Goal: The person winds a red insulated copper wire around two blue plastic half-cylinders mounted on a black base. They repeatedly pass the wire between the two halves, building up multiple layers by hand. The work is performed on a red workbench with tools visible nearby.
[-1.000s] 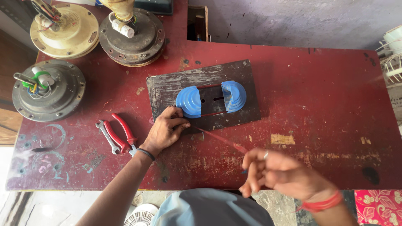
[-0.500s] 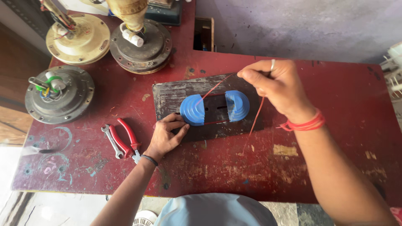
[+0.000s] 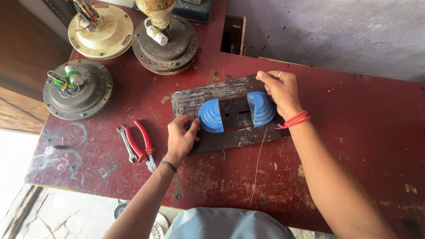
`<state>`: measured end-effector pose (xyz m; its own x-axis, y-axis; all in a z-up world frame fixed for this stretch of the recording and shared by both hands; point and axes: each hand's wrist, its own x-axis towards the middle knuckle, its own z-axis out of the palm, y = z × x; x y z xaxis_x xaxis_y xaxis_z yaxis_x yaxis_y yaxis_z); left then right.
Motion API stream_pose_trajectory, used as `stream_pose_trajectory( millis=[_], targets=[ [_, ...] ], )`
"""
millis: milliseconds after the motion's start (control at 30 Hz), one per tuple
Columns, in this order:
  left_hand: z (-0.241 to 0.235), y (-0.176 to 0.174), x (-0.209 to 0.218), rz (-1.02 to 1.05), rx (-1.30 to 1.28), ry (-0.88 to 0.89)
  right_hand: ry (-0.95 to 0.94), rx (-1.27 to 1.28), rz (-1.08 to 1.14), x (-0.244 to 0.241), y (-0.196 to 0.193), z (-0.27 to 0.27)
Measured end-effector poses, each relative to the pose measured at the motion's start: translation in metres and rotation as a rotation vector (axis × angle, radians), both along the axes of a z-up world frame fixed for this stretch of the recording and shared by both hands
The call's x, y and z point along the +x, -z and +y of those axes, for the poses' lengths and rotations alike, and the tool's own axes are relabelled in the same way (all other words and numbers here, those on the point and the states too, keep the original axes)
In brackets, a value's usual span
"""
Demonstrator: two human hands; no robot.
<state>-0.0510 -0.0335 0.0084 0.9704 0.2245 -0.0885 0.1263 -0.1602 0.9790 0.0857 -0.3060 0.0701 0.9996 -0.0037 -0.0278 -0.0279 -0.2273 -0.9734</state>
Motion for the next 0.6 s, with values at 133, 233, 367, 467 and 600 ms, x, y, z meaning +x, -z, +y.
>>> stream_pose_trajectory(
  millis=[133, 233, 367, 467, 600],
  targets=[
    [-0.008, -0.005, 0.007, 0.091, 0.044, -0.123, 0.022, 0.03, 0.01, 0.002, 0.01, -0.004],
    [-0.009, -0.005, 0.011, 0.07, 0.107, -0.16, 0.031, 0.039, 0.046, 0.0, 0.018, -0.01],
    [-0.006, -0.005, 0.021, 0.046, 0.173, -0.16, 0.062, 0.05, 0.066, -0.003, 0.03, -0.021],
    [-0.001, -0.007, 0.033, 0.156, 0.276, -0.111, 0.146, 0.088, 0.053, -0.009, 0.044, -0.026],
    [0.004, -0.009, 0.054, 0.264, 0.27, -0.041, 0.263, 0.076, 0.057, -0.015, 0.064, -0.028]
  ],
)
